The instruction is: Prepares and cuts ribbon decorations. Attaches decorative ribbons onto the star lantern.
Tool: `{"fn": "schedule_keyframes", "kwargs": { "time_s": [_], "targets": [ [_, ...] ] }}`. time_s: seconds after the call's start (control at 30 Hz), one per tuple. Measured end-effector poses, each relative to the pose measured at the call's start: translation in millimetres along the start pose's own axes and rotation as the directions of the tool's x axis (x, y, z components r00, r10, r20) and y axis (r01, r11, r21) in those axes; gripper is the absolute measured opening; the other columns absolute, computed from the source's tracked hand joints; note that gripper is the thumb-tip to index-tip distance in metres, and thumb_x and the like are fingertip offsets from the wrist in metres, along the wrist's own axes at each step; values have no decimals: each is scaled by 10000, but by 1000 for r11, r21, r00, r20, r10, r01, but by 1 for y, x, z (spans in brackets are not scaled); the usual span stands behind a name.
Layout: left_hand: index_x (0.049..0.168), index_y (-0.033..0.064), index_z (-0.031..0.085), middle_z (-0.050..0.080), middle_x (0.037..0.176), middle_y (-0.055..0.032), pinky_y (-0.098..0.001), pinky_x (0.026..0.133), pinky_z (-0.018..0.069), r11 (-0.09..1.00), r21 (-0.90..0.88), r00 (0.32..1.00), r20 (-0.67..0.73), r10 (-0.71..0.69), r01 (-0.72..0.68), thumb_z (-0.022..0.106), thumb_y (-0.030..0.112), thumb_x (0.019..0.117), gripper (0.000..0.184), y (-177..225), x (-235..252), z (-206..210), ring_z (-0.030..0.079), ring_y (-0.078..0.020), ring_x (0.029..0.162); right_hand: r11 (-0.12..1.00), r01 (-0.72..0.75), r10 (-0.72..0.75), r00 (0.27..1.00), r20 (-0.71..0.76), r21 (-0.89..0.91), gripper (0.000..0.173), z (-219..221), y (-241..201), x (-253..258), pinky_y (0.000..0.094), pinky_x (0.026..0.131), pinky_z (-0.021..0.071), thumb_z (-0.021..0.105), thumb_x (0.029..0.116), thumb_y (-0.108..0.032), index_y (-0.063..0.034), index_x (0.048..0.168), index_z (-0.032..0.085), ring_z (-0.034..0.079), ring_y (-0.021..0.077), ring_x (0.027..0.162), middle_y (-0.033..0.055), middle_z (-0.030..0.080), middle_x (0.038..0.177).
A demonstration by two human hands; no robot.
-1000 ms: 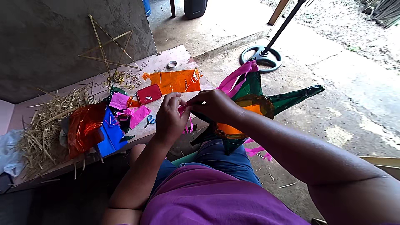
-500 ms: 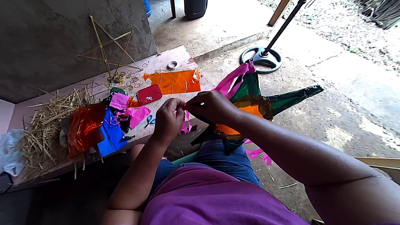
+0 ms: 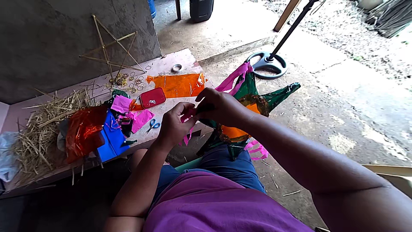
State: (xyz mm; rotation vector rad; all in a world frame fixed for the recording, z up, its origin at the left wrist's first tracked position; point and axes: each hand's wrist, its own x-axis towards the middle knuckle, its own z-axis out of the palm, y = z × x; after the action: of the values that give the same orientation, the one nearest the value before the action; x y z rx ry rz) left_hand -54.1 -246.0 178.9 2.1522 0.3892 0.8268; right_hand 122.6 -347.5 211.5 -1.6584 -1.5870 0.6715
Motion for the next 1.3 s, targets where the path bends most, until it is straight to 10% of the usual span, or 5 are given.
{"fn": "schedule_keyframes", "kwargs": {
  "time_s": [0.23,0.37,0.6,1.0,1.3],
  "targets": [
    [1071,1,670,702,955,-43,-256,849,581,991,-120,998,14,-65,66,722,47,912,173,-6,-11,-6,682,-68,882,864,201,-417,800,-431,-463,402,-11,-5,-33,515,998,519,722,935,-214,9,1262,655,652,319,1158,176,679,1261],
    [1063,-21,661,701,962,-65,-266,852,582,979,-196,997,-44,-63,54,734,0,890,189,-12,-20,-2,684,-84,893,941,-177,27,889,-456,-289,590,-58,21,-40,633,1122,367,528,1056,-347,-9,1527,418,531,377,1351,209,560,1452],
    [1134,-38,654,702,1045,-91,-280,905,575,978,-205,996,-82,20,-36,774,6,854,308,-11,-27,0,686,-101,962,977,-204,173,934,-313,-66,238,-63,53,-34,440,776,551,537,1069,-223,-17,1120,644,659,157,804,93,670,891],
    [1209,-66,668,713,1140,-149,-295,992,543,985,-103,973,-198,118,-140,729,52,923,315,-4,-9,-14,687,-129,1060,931,-227,93,905,-415,-285,293,-89,-12,-25,540,765,503,534,1074,-281,-12,1114,644,650,255,814,146,660,896],
    [1339,10,554,709,1041,-68,-290,839,599,779,-583,972,114,-206,233,707,-74,863,507,-12,2,-19,697,-104,905,913,-145,-68,869,-490,-382,364,-124,-59,-14,528,816,530,514,1070,-336,-3,1170,624,667,246,865,172,667,974]
  ]
}}
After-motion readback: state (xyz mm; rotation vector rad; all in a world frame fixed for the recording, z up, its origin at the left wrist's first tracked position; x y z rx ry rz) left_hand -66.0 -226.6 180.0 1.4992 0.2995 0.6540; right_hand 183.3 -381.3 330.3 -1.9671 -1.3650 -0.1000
